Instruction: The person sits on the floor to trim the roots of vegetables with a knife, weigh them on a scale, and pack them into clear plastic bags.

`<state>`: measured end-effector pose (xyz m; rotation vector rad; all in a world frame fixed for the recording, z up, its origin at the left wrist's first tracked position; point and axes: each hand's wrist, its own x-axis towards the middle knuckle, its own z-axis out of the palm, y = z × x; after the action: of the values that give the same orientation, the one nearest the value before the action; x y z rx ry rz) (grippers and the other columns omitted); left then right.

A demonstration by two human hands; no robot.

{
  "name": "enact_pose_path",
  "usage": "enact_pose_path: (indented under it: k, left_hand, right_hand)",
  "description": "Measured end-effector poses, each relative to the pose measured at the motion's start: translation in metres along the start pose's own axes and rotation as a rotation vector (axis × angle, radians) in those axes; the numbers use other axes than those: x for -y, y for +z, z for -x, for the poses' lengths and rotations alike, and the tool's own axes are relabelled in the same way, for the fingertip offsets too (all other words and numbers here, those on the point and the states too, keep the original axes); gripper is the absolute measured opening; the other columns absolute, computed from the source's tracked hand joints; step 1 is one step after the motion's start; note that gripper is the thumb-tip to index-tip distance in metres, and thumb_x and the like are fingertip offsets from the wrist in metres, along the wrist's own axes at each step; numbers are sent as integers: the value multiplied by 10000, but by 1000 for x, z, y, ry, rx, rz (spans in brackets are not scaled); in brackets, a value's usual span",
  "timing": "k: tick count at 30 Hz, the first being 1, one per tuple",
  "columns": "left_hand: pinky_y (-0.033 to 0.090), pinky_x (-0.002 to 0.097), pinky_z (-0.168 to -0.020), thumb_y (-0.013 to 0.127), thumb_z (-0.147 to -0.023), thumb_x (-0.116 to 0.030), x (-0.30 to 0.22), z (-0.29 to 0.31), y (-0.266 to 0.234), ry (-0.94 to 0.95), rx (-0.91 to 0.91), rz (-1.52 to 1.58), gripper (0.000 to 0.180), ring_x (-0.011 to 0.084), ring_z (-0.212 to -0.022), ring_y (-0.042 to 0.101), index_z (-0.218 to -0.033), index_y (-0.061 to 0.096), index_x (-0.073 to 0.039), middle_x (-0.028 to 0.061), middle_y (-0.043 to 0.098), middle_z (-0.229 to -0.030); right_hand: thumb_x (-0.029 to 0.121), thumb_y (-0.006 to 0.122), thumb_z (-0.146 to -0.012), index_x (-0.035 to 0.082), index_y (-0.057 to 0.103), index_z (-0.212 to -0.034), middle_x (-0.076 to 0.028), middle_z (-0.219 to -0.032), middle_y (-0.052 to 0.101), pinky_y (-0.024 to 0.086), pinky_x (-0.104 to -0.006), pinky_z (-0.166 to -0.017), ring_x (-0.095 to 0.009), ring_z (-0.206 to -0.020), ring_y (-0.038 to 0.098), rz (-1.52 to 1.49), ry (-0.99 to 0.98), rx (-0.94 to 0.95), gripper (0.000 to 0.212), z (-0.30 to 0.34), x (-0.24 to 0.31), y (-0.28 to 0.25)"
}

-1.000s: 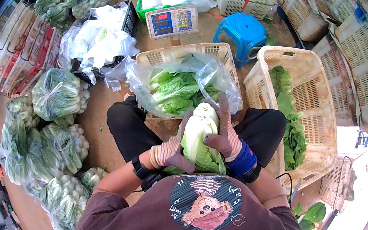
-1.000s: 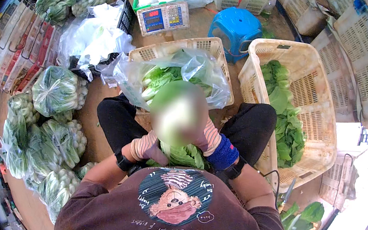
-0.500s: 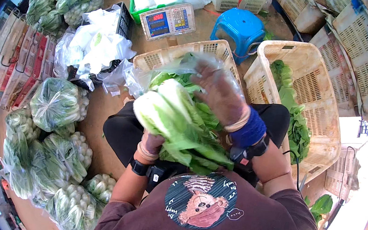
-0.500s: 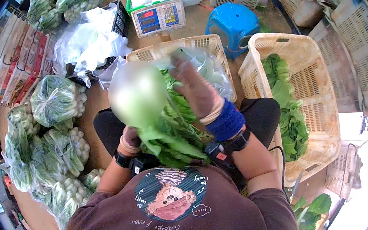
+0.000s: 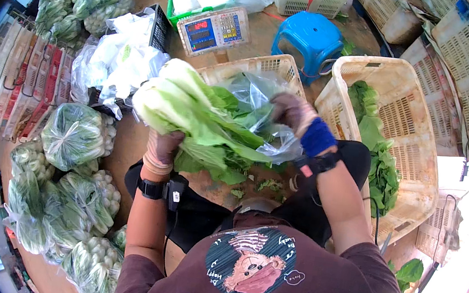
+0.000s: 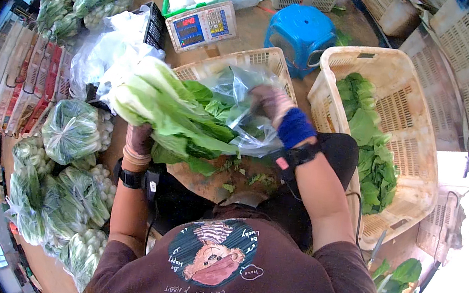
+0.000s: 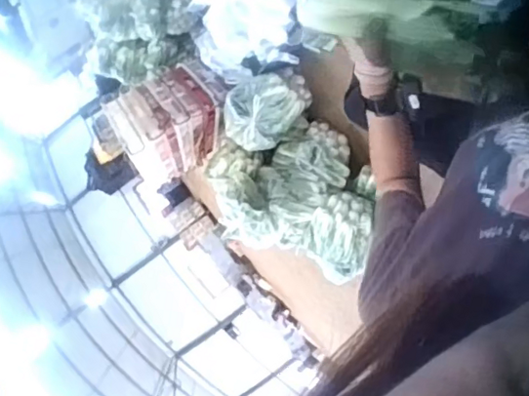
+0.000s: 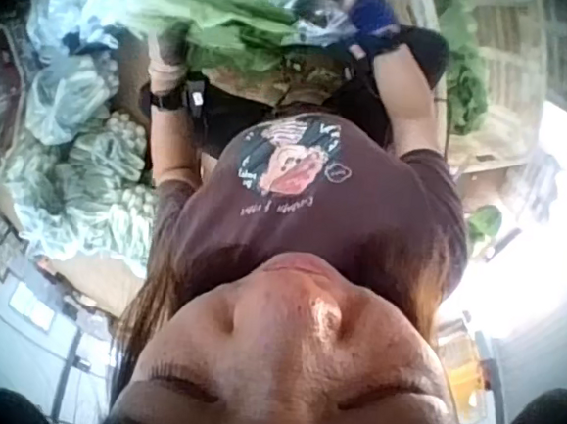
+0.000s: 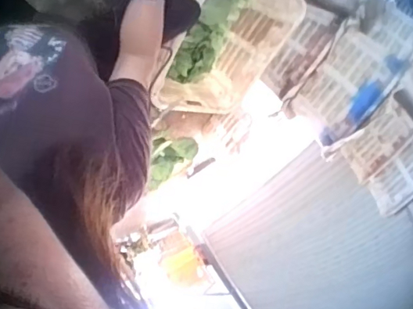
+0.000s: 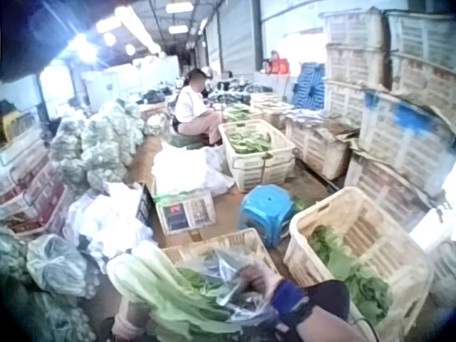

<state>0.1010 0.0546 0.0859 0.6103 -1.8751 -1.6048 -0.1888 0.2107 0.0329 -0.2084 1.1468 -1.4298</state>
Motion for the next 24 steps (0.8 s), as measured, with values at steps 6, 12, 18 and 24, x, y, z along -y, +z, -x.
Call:
enact_pose_path:
  k: [6, 12, 18, 24]
  left_hand:
    - [492, 362, -819, 733, -729, -252, 1, -38, 23, -85, 106, 0, 544, 237, -940, 589, -1168, 497, -32, 90, 599, -1068]
    - [316, 476, -1033, 449, -873, -449, 36, -33, -6, -67, 53, 707, 611, 288, -1216, 406, -1352, 358, -80, 113, 407, -1353]
    - [339, 464, -1011, 560, -782, -508, 18, -17, -11, -67, -233, 663, 718, 284, -1194, 424, -1349, 367, -112, 92, 426, -1336]
    - [394, 444, -960, 616, -789, -387, 27, -6, -34, -194, -169, 379, 664, 273, -1134, 476, -1326, 376, -79, 101, 480, -1265]
  right_hand:
    - [369, 593, -816, -17, 592, -985, -129, -857, 652, 486, -353, -714, -254, -758, 626, 624, -192, -154, 421, 39, 49, 16]
    - [331, 579, -793, 70, 673, -962, -140, -1024, 648, 500, -355, -781, -268, -940, 632, 1810, 203, 117, 325, 9, -30, 41]
    - [178, 560, -771, 57, 682, -933, -177, -948, 658, 509, -396, -731, -331, -869, 640, 1722, 62, 99, 236, -22, -67, 15]
    - [196, 567, -815, 52, 601, -931, -51, -760, 615, 506, -305, -680, -169, -727, 596, -550, -88, -165, 188, -31, 11, -46]
